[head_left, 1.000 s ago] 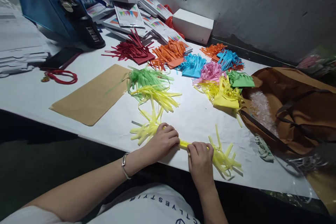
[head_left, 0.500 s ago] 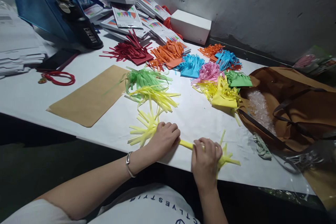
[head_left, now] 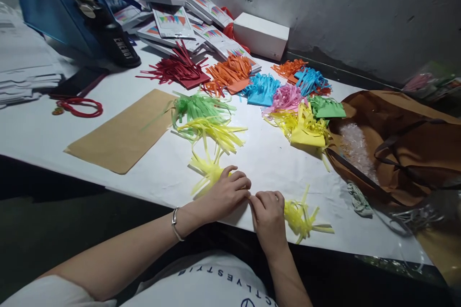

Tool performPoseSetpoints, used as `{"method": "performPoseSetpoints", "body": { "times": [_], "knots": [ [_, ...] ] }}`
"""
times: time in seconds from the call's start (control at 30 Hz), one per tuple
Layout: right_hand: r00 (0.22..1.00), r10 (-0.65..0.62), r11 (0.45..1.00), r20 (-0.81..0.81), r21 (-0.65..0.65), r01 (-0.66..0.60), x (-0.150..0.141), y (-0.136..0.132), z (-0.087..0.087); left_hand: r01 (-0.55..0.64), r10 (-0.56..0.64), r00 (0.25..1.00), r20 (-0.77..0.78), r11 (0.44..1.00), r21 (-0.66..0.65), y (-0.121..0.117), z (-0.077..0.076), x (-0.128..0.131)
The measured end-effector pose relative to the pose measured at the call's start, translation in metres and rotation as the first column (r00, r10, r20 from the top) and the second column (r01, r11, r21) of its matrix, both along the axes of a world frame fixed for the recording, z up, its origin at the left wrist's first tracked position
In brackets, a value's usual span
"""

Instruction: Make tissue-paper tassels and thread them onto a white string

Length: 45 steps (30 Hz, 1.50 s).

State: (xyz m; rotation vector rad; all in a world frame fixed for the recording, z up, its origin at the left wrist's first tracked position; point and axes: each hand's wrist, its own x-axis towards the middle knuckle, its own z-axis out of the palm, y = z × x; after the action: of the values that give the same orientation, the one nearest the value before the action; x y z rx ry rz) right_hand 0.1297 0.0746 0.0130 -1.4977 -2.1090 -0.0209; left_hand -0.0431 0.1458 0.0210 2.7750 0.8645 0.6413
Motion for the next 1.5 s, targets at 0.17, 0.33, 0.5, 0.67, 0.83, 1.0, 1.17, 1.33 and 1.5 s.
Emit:
{"method": "performPoseSetpoints", "body": {
  "times": [0.17,0.33,0.5,0.67,0.83,1.0,1.17,1.33,1.5],
  "knots": [
    [1.000,0.020,0.999,-0.009,0.046,-0.020,0.025,-0.018,-0.004,0.023,-0.023,1.000,0.007,0.999,-0.033,0.000,0.001,-0.004],
    [0.998,-0.033,0.998,-0.046,0.060,0.036,0.035,-0.028,-0.003,-0.012,0.008,0.999,-0.035,0.994,-0.105,-0.007,0.006,-0.006],
    [0.976,-0.209,0.978,-0.061,0.010,0.210,0.023,-0.026,0.000,-0.209,0.192,0.975,-0.111,0.963,-0.167,-0.016,0.016,0.008],
    [0.940,-0.342,0.940,0.000,-0.013,0.342,0.016,-0.025,0.003,-0.277,0.247,0.943,-0.222,0.954,-0.116,-0.014,0.018,0.018],
    [0.980,-0.201,0.980,0.003,-0.008,0.201,0.014,-0.025,0.003,0.026,-0.028,0.985,-0.172,1.000,-0.011,-0.007,0.009,0.012],
    [0.996,-0.087,0.996,0.031,-0.005,0.088,0.012,-0.021,0.002,0.131,-0.121,0.981,-0.150,0.989,0.063,-0.001,-0.001,0.015],
    [0.998,-0.060,0.996,0.031,0.069,0.058,0.018,-0.017,0.004,0.010,-0.017,0.999,-0.028,0.968,-0.249,-0.005,0.008,0.014],
    [0.996,0.089,0.968,-0.029,0.239,-0.080,0.030,-0.028,0.029,0.133,0.091,0.970,0.225,0.577,-0.806,-0.021,0.041,0.006],
    [0.968,0.131,0.958,-0.215,0.280,-0.068,0.029,-0.036,0.054,0.327,0.296,0.895,0.334,0.074,-0.942,-0.032,0.053,0.018]
  ]
}}
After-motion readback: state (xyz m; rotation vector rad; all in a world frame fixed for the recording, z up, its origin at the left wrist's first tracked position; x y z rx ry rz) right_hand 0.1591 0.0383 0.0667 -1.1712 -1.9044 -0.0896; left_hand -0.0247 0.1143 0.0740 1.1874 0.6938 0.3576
